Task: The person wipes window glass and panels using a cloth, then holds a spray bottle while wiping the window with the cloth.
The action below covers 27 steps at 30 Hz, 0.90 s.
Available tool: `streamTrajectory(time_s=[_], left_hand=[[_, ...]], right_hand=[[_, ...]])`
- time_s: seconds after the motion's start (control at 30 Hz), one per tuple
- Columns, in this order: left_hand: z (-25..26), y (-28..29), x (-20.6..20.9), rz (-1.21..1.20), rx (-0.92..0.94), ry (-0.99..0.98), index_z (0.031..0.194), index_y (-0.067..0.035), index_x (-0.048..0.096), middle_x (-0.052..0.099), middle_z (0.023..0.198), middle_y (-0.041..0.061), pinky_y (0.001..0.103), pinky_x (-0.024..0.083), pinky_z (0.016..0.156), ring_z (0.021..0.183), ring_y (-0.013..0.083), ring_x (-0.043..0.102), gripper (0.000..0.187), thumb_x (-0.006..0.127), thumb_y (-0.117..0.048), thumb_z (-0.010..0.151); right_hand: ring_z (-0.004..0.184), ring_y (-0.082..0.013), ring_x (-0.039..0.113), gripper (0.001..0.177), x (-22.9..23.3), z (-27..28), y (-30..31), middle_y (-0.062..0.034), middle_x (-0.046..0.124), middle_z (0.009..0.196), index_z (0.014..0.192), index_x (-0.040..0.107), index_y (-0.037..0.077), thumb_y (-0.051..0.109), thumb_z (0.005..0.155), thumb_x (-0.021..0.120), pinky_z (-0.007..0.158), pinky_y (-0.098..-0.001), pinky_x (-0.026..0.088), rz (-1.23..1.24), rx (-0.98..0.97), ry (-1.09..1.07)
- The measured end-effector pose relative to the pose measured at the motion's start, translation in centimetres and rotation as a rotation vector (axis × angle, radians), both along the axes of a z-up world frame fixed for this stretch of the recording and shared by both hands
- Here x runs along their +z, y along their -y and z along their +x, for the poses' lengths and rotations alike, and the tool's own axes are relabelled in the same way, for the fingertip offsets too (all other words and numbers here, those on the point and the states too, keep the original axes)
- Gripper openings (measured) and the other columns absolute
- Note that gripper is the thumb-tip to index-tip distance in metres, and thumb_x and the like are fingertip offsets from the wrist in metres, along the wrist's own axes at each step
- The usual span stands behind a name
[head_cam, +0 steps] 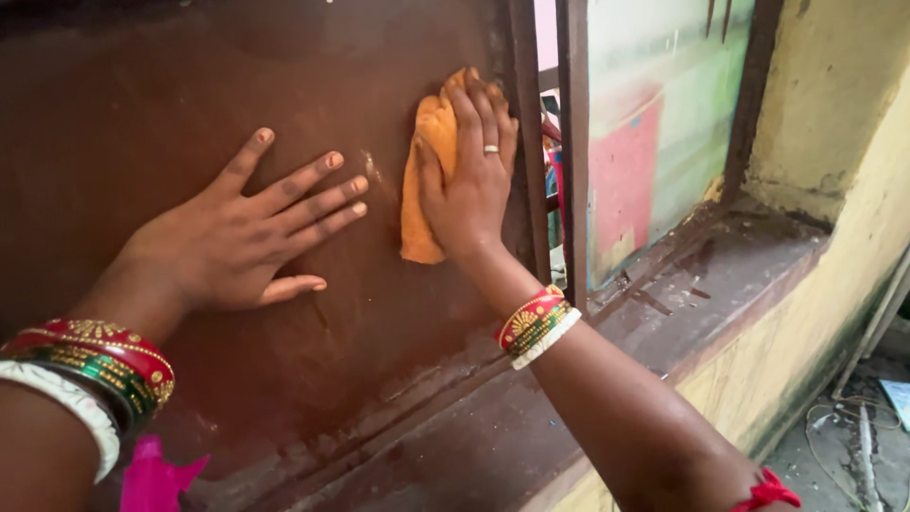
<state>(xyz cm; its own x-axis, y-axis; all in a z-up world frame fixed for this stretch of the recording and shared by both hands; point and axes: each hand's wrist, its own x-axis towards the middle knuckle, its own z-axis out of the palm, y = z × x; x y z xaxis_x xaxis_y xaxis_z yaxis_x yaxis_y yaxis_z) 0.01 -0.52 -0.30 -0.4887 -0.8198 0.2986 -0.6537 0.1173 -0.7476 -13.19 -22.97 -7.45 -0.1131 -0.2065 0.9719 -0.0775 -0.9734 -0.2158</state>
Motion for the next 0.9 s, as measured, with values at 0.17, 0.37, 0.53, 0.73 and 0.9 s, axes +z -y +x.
streamTrajectory(time_s=[0.17, 0.37, 0.53, 0.73, 0.9], left_hand=[[0.1, -0.1, -0.3, -0.065, -0.077, -0.075, 0.16, -0.011, 0.023, 0.018, 0.168, 0.005, 0.068, 0.007, 0.124, 0.157, 0.0235, 0.012, 0.083, 0.026, -0.062, 0.094], [0.2, 0.0, -0.1, -0.095, -0.141, -0.058, 0.161, -0.01, 0.022, 0.02, 0.17, 0.006, 0.07, 0.009, 0.123, 0.159, 0.0238, 0.013, 0.084, 0.025, -0.064, 0.096], [-0.1, -0.5, -0.2, -0.1, -0.082, -0.06, 0.162, -0.007, 0.026, 0.022, 0.171, 0.009, 0.072, 0.01, 0.125, 0.159, 0.0255, 0.016, 0.086, 0.027, -0.063, 0.097], [-0.2, -0.5, -0.2, -0.153, -0.147, -0.135, 0.16, -0.004, 0.027, 0.021, 0.17, 0.012, 0.072, 0.008, 0.123, 0.159, 0.033, 0.014, 0.087, 0.027, -0.066, 0.098], [0.2, -0.3, -0.2, -0.148, -0.204, -0.135, 0.161, -0.006, 0.026, 0.021, 0.17, 0.012, 0.073, 0.008, 0.123, 0.159, 0.0328, 0.013, 0.088, 0.026, -0.067, 0.098]], right_hand=[[0.156, -0.0435, 0.022, 0.071, -5.4, 1.5, -4.5, -0.0213, 0.031, 0.165, 0.157, 0.037, 0.006, 0.021, 0.095, 0.069, 0.129, -0.0568, 0.016, -0.005, 0.026, -0.077], [0.159, -0.0327, 0.028, 0.07, -10.3, -0.9, -7.0, -0.0098, 0.036, 0.168, 0.157, 0.041, 0.014, 0.024, 0.095, 0.071, 0.132, -0.0565, 0.018, -0.156, 0.222, -0.396], [0.159, -0.0374, 0.025, 0.067, -2.6, 0.2, -2.6, -0.0144, 0.035, 0.167, 0.157, 0.038, 0.011, 0.026, 0.099, 0.069, 0.132, -0.058, 0.015, -0.164, 0.127, -0.218], [0.159, -0.0345, 0.029, 0.065, -3.1, 1.8, -4.0, -0.0116, 0.039, 0.165, 0.16, 0.037, 0.011, 0.02, 0.102, 0.067, 0.134, -0.0531, 0.019, -0.041, 0.068, -0.032], [0.159, -0.0344, 0.031, 0.07, -9.7, -0.1, -8.2, -0.0108, 0.037, 0.166, 0.157, 0.039, 0.013, 0.024, 0.095, 0.07, 0.133, -0.0572, 0.016, -0.054, 0.149, -0.272]])
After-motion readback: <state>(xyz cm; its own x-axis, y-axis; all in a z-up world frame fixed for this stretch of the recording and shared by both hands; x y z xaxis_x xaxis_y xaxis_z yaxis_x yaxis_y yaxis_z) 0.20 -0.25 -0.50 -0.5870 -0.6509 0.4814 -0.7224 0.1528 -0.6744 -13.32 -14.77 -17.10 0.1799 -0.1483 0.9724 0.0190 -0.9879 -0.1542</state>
